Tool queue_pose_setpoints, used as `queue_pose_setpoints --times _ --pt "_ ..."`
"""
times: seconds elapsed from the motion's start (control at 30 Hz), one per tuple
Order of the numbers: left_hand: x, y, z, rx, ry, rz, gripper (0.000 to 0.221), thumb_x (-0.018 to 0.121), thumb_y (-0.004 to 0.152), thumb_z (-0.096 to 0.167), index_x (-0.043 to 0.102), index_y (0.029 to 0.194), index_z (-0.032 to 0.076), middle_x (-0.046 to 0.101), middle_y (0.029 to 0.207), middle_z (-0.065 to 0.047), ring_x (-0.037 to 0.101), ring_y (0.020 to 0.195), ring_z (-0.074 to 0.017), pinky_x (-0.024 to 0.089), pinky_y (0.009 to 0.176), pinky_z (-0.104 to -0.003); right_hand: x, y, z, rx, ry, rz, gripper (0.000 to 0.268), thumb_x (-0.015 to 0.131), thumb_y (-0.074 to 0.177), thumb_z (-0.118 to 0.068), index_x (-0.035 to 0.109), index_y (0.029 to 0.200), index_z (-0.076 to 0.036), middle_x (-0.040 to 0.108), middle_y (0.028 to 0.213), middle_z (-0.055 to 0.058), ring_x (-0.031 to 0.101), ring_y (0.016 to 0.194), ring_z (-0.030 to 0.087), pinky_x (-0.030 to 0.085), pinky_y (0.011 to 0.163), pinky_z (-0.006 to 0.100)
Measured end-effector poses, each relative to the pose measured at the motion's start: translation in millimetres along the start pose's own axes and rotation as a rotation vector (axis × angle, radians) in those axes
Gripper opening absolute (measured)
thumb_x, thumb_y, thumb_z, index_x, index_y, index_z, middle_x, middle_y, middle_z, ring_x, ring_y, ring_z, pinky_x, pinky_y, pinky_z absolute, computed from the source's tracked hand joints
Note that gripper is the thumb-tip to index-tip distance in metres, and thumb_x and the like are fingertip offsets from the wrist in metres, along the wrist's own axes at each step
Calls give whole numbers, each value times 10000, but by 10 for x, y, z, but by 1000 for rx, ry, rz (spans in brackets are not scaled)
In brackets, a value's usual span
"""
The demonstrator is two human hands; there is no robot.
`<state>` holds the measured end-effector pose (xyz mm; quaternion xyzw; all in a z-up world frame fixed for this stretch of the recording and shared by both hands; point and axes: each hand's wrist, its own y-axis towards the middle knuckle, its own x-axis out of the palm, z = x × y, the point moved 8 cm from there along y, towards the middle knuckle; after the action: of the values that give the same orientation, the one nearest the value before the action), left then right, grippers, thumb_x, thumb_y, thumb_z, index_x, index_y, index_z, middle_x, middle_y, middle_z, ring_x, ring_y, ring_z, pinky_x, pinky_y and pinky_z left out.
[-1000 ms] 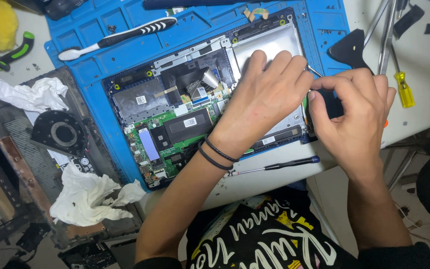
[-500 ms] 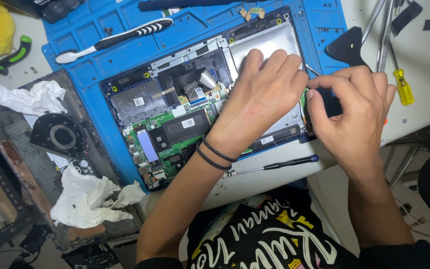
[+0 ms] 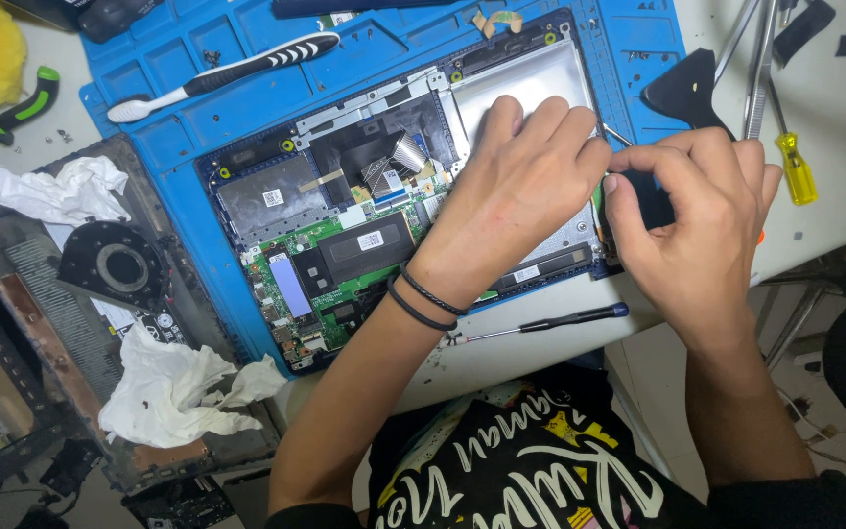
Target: Cleaning a laptop cooling fan with a toothbrush and reinstalling it into the laptop chassis.
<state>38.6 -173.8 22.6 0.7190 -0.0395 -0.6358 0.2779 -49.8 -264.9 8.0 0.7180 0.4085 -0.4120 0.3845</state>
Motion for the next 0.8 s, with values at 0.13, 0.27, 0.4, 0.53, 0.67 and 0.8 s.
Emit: queue_pose_setpoints --times 0.13,0.27,0.4,0.53,0.67,0.8 --pt "-15 14 4 1 13 -3 267 647 876 5 538 781 229 449 815 33 457 786 -177 336 709 -336 -9 0 -3 1 -1 -4 89 718 1060 -102 782 1117 -122 610 1074 45 473 1027 321 314 904 444" --pt "-19 13 -14 0 -6 -8 268 657 880 -19 541 804 209 452 821 19 457 784 -188 343 718 -346 -8 0 -4 0 1 -5 84 717 1067 -104 785 1112 -126 603 1064 34 472 1032 311 316 912 439" --pt "-18 7 -8 -2 12 -8 279 645 878 -20 530 793 219 438 817 22 445 776 -182 337 714 -341 -5 -4 -5 -1 -8 1 84 721 1067 -106 786 1115 -130 600 1057 38 467 1018 309 313 902 437" --pt "-10 15 -13 0 8 -23 266 662 874 -2 541 799 223 460 829 25 459 791 -183 344 727 -342 -2 2 0 -1 -4 -8 79 717 1072 -109 784 1108 -130 607 1065 32 471 1030 310 313 904 438" --pt "22 -2 -12 0 -9 -19 278 659 860 -31 547 805 218 446 814 21 457 781 -189 344 719 -347 -3 -1 0 -2 -7 -2 80 723 1072 -114 787 1116 -132 607 1064 33 472 1030 308 312 907 437" --pt "44 -15 -15 -8 -44 -22 272 665 853 -48 565 818 203 448 812 14 466 790 -203 352 727 -357 -13 4 -16 -5 -2 -1 85 724 1074 -105 790 1121 -130 612 1071 35 473 1023 311 313 917 439"
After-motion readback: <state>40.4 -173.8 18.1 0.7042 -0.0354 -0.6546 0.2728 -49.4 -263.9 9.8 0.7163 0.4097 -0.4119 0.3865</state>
